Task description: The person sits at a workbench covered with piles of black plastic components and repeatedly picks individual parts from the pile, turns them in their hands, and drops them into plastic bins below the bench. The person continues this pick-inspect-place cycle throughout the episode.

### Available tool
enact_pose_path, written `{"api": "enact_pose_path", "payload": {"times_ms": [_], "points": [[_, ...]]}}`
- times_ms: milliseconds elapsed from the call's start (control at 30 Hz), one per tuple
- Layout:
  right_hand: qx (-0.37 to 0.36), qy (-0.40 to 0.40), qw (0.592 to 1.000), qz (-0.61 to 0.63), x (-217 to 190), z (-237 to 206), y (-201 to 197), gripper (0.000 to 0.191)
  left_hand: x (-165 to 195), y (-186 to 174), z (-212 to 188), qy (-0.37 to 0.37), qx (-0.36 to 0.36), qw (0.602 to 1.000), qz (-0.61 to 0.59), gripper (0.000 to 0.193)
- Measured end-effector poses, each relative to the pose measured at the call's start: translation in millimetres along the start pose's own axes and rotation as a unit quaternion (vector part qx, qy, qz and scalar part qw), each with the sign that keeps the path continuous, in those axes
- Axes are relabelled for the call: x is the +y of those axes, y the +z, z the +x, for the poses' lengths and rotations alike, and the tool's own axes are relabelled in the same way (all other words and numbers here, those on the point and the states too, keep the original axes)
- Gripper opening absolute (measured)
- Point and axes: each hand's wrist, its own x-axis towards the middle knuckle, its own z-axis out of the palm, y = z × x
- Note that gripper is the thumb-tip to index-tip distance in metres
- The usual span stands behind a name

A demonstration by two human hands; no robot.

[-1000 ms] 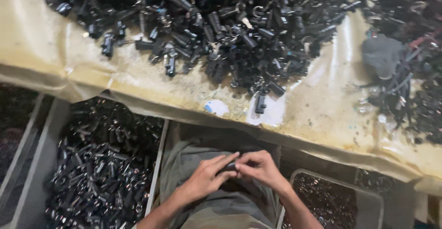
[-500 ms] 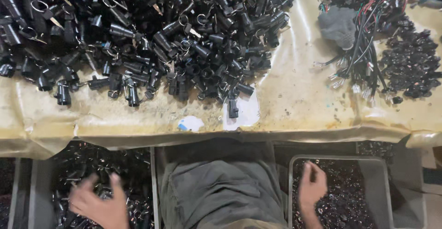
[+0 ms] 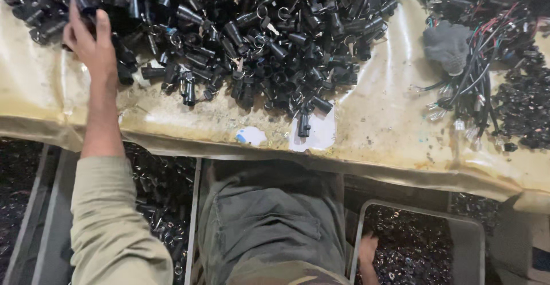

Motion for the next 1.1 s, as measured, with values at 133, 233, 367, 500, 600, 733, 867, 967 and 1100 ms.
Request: {"api": "enact_pose_path", "payload": {"times_ms": [133,233,367,500,600,733,867,967,1100], "points": [[-0.098,0.163,0.967,0.172,-4.6,7.5,5.8,0.049,-2.1,3.0,-22.1,0.042,-0.065,0.991,0.113,0.045],[-0.203,0.198,0.860,0.425,-7.3,7.9,9.7,0.036,3.0,15.8,-41.7,0.073,-0.032,0.993,0.088,0.043],[-0.220,0.195,0.797,0.528,-10.6,9.0,10.2,0.024,22.0,38.8,-72.0,0.037,-0.011,0.999,0.030,0.049],[-0.094,0.215,0.893,0.384,-22.9,9.5,-2.2,0.028,41.0,54.7,-96.2,0.065,0.010,0.998,-0.005,0.052],[-0.022,0.163,0.974,0.156,-35.1,6.7,-21.3,0.036,52.3,70.5,-118.9,0.064,0.024,0.998,0.008,0.052],[0.038,0.032,0.963,0.265,-47.1,-1.4,-43.9,0.035,66.2,88.0,-148.3,0.037,0.010,0.997,0.061,0.058],[-0.017,0.142,0.794,0.591,-46.3,-0.3,-50.1,0.027,82.8,102.8,-167.9,0.085,-0.039,0.988,0.122,0.054],[-0.029,0.187,0.701,0.687,-35.2,5.6,-51.2,0.027,93.3,112.7,-177.3,0.084,-0.067,0.987,0.122,0.057],[-0.018,0.210,0.612,0.762,-15.0,11.9,-55.0,0.026,95.9,113.9,-180.1,0.127,-0.099,0.973,0.167,0.064]]}}
